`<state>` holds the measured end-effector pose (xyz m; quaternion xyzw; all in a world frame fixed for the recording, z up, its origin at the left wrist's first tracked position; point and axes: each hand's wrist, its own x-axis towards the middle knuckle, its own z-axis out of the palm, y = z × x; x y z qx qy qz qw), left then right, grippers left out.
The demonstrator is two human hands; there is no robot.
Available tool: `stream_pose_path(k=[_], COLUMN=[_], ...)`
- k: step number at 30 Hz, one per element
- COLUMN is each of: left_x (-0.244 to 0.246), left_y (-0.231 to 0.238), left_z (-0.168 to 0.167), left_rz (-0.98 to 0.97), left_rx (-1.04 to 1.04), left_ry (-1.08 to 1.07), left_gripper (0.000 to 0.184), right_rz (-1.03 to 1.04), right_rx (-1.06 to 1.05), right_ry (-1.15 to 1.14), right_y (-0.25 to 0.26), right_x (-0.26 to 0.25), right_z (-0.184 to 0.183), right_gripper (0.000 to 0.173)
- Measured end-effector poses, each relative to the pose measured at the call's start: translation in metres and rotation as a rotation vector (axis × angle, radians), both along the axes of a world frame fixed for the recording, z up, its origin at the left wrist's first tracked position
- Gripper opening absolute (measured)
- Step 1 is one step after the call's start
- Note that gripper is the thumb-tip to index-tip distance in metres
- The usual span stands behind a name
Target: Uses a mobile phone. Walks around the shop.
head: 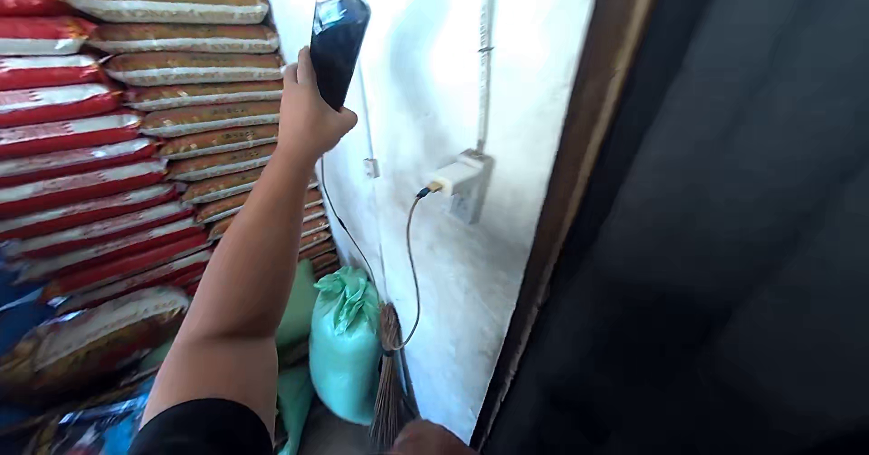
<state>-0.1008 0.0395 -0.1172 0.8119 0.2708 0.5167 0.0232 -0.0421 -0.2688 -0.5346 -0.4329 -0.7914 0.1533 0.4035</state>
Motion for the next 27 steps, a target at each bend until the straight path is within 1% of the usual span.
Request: stream_pose_path(k=[3, 5, 7, 8, 10, 11, 14, 16, 21, 27], left_x=[-0.061, -0.102, -0.14, -0.156, -0.183, -0.195, -0.225, -0.246, -0.3, -0.351], left_y=[-0.005, -0.024, -0.052, -0.066, -0.094, -0.109, -0.146, -0.161, -0.187, -0.217], left_z=[-0.077, -0.132, -0.18, -0.201, -0.236, -0.249, -0.269, -0.276, -0.281, -0.286], left_rz=[-0.017, -0.041, -0.02, -0.001, 0.044, 0.065, 0.124, 0.159, 0.321, 0.448], left_rx=[-0.202, -0.325, -0.476, -0.534, -0.628, -0.668, -0.781, -0.811, -0.838, -0.819], left_ry=[-0.122, -0.202, -0.247, -0.271, -0.304, -0.308, -0.301, -0.29, -0.264, -0.219], left_gripper=[0.1, 0.096, 0.097, 0.098, 0.099, 0.099, 0.084, 0.082, 0.09, 0.097], right_rz=[0.169, 0.151, 0.069, 0.031, -0.051, -0.069, -0.032, 0.013, 0.095, 0.179], right_rx=[0.341, 0.48, 0.517, 0.5, 0.426, 0.346, 0.038, -0.076, -0.199, -0.258], right_ry=[0.036, 0.12, 0.227, 0.291, 0.416, 0.461, 0.526, 0.564, 0.622, 0.673], right_y=[0.037, 0.061, 0.085, 0.097, 0.123, 0.132, 0.146, 0.146, 0.138, 0.124], right_x=[-0.023, -0.045, -0.07, -0.081, -0.104, -0.115, -0.145, -0.165, -0.215, -0.263], right_z=[0.042, 0.076, 0.109, 0.122, 0.138, 0.144, 0.16, 0.163, 0.158, 0.149], right_gripper=[0.022, 0.022, 0.022, 0.022, 0.023, 0.025, 0.033, 0.03, 0.021, 0.018])
